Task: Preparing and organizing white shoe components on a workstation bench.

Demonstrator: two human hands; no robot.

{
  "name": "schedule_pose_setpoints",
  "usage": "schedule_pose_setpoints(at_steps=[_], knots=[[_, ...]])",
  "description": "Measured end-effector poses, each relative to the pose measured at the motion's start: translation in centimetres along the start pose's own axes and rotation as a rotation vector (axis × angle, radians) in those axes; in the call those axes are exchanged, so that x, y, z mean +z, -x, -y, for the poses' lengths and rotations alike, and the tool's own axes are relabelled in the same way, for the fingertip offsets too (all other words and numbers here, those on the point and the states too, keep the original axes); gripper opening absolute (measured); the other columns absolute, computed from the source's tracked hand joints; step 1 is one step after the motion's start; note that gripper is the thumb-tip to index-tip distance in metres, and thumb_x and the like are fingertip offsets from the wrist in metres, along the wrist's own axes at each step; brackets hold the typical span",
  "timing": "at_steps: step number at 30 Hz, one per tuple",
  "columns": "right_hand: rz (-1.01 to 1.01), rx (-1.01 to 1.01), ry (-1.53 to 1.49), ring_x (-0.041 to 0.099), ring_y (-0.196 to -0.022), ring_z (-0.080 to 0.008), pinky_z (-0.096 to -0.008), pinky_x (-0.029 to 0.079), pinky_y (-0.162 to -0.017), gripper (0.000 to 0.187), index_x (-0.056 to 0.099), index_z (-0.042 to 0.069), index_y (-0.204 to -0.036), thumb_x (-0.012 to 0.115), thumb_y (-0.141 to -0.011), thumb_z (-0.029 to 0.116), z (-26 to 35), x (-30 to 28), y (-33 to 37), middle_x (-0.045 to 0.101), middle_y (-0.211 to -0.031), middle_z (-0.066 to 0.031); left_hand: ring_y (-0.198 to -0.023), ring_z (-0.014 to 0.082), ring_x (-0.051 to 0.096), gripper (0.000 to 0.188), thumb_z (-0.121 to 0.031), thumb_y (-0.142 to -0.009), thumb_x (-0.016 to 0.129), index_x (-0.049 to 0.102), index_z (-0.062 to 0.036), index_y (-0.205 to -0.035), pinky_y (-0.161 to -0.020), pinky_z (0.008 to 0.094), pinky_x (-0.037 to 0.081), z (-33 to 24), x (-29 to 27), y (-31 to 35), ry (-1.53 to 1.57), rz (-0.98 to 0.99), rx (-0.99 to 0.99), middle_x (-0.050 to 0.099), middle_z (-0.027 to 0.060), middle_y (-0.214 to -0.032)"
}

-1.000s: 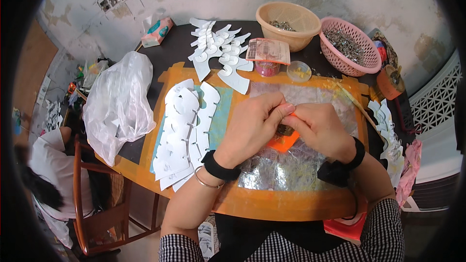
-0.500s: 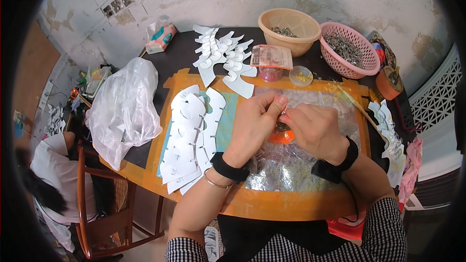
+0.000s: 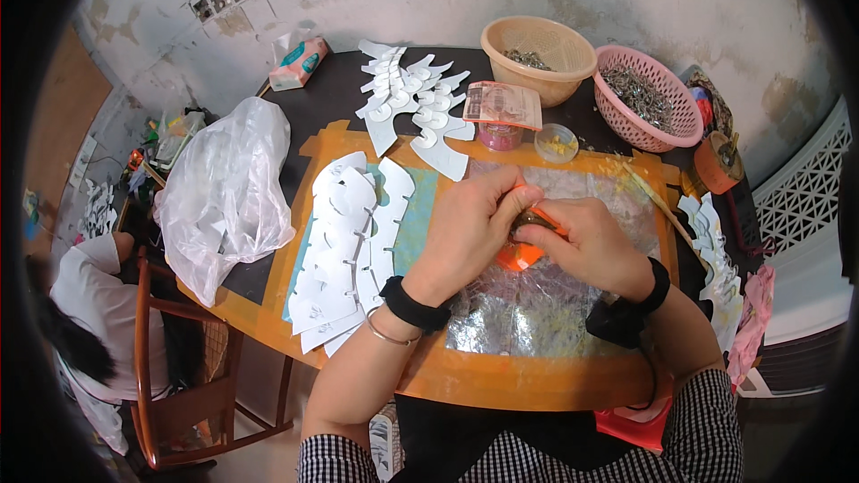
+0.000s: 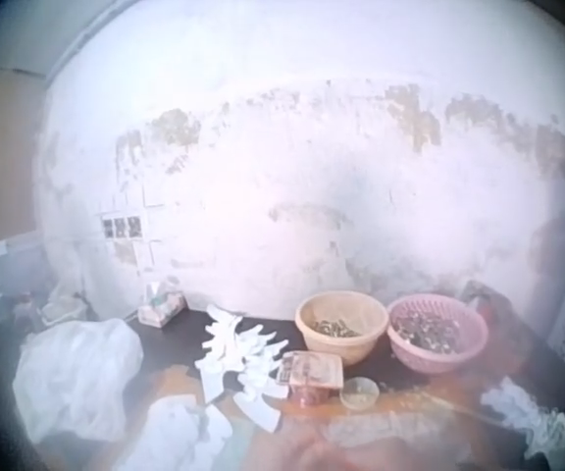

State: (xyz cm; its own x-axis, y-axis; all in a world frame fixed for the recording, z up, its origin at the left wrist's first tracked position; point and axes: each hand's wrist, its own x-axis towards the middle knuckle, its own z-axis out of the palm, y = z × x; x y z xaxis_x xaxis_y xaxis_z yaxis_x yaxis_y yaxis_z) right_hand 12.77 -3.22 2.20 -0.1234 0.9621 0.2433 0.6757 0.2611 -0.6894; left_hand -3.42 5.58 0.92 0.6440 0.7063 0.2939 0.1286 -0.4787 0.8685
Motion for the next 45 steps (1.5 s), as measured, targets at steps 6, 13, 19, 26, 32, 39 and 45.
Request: schedule_pose_setpoints(at_steps=[6, 13, 19, 26, 32, 39, 45], knots=[[-0.246, -0.146, 0.207, 0.060, -0.062, -0.0330, -0.0403, 0.046, -0.054, 0.018, 0.056, 0.003, -0.077, 0.067, -0.086, 0.014, 0.2, 1.6, -0.1, 0.059, -0.071, -0.0139, -0.065, 0.0033, 0.045, 0.026, -0.021, -0.099, 0.057, 0.057, -0.0008, -0.082, -0.057, 0.0211, 0.040, -1.0, 0.3, -0.1, 0.171, -0.092, -0.133, 0.053, -0.0036, -0.069], [-0.379, -0.241, 0.194, 0.061, -0.062, -0.0312, -0.0382, 0.046, -0.052, 0.013, 0.059, 0.003, -0.080, 0.070, -0.083, 0.009, 0.5, 2.4, -0.2, 0.060, -0.073, -0.0121, -0.068, 0.0027, 0.045, 0.030, -0.025, -0.100, 0.055, 0.057, -0.0028, -0.080, -0.059, 0.0199, 0.038, -0.5, 0.8, 0.0, 0.367, -0.165, -0.114, 0.052, -0.0042, -0.071], [-0.386, -0.313, 0.157, 0.061, -0.064, -0.0304, -0.0353, 0.048, -0.054, 0.013, 0.064, 0.002, -0.092, 0.070, -0.081, 0.004, 0.8, 2.7, 0.3, 0.061, -0.076, -0.0123, -0.061, 0.0042, 0.053, 0.029, -0.030, -0.101, 0.054, 0.058, -0.0053, -0.087, -0.055, 0.0193, 0.040, -0.1, -0.7, -0.6, 0.711, -0.372, -0.232, 0.054, -0.0030, -0.072], [-0.352, 0.063, -0.420, 0.063, -0.061, -0.0127, -0.0259, 0.050, -0.054, 0.012, 0.063, -0.003, -0.097, 0.065, -0.090, 0.007, -0.4, 2.5, 0.5, 0.062, -0.075, -0.0073, -0.076, 0.0098, 0.061, 0.030, -0.035, -0.104, 0.044, 0.057, -0.0088, -0.095, -0.069, 0.0241, 0.044, 0.1, -1.3, -0.7, 0.667, -0.244, -0.093, 0.060, 0.0011, -0.084], [-0.352, 0.157, -0.688, 0.066, -0.066, -0.0124, -0.0231, 0.054, -0.059, 0.018, 0.062, -0.005, -0.102, 0.061, -0.095, 0.012, -2.2, 1.8, 0.5, 0.066, -0.080, -0.0078, -0.088, 0.0124, 0.061, 0.030, -0.033, -0.105, 0.042, 0.055, -0.0056, -0.107, -0.083, 0.0263, 0.046, -0.9, -1.1, -0.5, 0.760, -0.137, -0.178, 0.062, 0.0048, -0.095], [-0.347, 0.176, -0.753, 0.067, -0.068, -0.0129, -0.0235, 0.055, -0.060, 0.020, 0.062, -0.005, -0.104, 0.061, -0.096, 0.014, -3.0, 1.1, 0.3, 0.067, -0.082, -0.0085, -0.084, 0.0125, 0.062, 0.027, -0.020, -0.093, 0.066, 0.053, -0.0016, -0.107, -0.073, 0.0273, 0.051, -0.9, 0.7, 0.0, 0.185, -0.060, 0.111, 0.064, 0.0061, -0.093], [-0.307, 0.144, -0.687, 0.067, -0.069, -0.0123, -0.0226, 0.054, -0.061, 0.020, 0.063, -0.004, -0.107, 0.063, -0.094, 0.011, -3.1, 1.4, 0.6, 0.067, -0.086, -0.0075, -0.073, 0.0112, 0.061, 0.022, -0.018, -0.092, 0.066, 0.060, 0.0011, -0.101, -0.069, 0.0252, 0.050, -0.3, -0.1, -0.5, 0.229, -0.102, 0.029, 0.066, 0.0052, -0.085]])
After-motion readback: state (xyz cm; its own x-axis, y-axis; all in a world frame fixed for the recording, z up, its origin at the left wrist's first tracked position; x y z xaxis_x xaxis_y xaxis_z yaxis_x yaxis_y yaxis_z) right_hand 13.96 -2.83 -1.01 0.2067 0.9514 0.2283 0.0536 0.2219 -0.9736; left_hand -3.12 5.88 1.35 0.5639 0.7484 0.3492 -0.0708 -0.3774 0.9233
